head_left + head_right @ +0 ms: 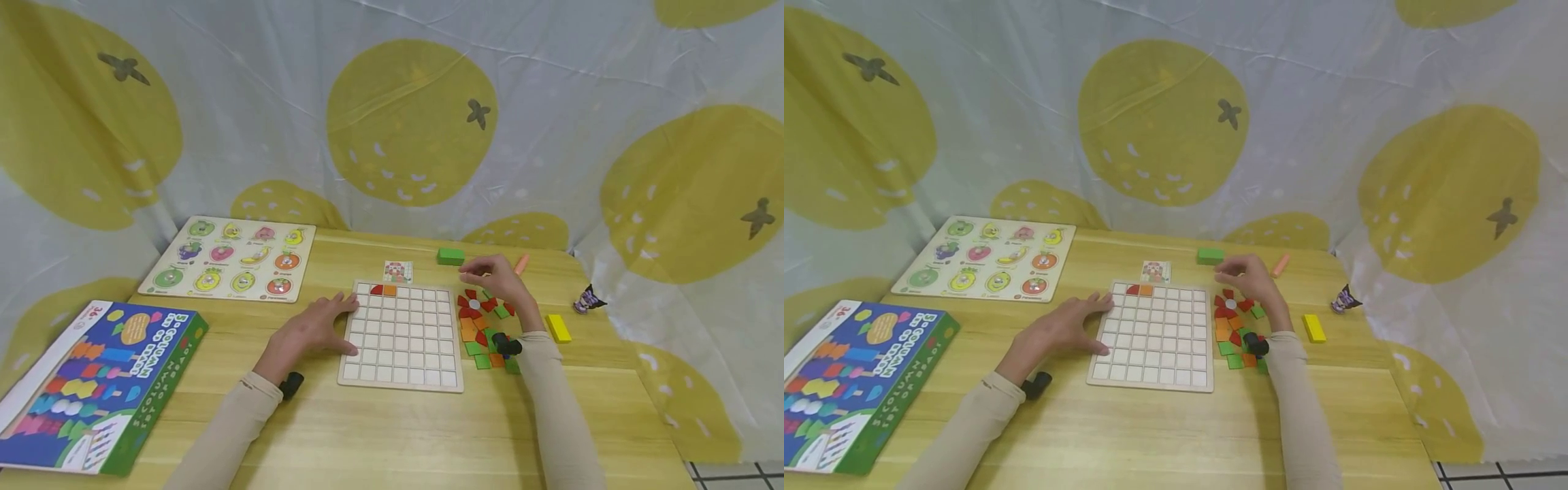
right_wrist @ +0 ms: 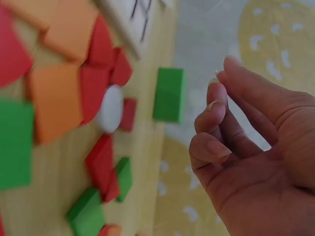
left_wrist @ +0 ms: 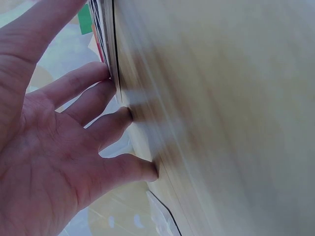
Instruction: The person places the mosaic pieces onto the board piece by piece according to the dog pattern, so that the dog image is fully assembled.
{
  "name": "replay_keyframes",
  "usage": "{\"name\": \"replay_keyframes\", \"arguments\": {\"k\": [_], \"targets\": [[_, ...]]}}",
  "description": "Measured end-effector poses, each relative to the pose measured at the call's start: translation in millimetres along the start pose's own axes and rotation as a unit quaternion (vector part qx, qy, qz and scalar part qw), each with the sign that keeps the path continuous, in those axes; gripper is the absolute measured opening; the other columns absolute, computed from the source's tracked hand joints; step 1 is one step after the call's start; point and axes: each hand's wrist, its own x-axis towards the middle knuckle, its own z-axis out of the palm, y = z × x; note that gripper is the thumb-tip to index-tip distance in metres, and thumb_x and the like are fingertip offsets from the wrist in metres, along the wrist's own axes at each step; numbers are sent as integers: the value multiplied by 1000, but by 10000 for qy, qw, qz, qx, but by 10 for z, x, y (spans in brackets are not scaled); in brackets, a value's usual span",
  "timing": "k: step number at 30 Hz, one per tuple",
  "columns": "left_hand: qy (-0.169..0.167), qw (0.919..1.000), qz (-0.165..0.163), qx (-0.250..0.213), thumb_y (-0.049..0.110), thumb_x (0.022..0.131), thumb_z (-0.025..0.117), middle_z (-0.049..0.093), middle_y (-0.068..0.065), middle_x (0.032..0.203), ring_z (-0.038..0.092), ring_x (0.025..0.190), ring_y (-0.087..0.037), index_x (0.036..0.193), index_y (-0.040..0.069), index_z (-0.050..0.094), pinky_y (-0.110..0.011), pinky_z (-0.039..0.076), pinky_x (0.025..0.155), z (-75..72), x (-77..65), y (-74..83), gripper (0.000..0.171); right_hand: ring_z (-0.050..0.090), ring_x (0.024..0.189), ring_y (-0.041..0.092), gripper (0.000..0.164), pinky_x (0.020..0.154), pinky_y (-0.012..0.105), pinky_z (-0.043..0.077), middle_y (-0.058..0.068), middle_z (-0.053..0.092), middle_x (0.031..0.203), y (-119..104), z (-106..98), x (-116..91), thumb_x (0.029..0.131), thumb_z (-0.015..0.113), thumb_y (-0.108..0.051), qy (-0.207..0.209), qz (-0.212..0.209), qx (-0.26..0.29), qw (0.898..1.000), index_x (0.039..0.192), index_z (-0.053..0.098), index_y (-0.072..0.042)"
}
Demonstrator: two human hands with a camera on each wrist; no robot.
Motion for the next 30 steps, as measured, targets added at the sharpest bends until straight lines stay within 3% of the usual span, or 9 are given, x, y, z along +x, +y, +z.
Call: {"name": "replay_keyframes", "arguments": {"k": [3,11,20,30], "targets": [[11,10000,-16,6,41,81,96,26,-22,176,27,158,-52,165,16,46,-68,37,120,-4,3,4,101,70,92,39,22,77,25,56,21,77,106,128,-42,-44,102,75,-7,-29,182,-129,9997,118,78,8],[-53,10000,-34,5,42,81,97,25,-22,176,27,159,-51,165,16,46,-69,36,121,1,4,9,102,72,81,27,18,71,28,60,20,79,102,363,-21,-84,99,78,-7,-95,930,-246,9953,112,80,6],[-53,10000,-36,26,42,81,96,25,-21,176,25,159,-53,165,16,48,-70,34,121,4,8,5,100,67,71,20,14,64,28,55,15,80,94,339,-22,-56,94,84,-5,-222,1132,-490,9921,104,82,4],[-28,10000,-70,36,42,81,96,25,-21,176,23,159,-54,164,16,48,-71,32,122,3,1,3,100,62,71,17,13,64,25,52,15,79,94,345,26,-51,96,82,-7,-224,1069,-628,9920,103,81,4]]}}
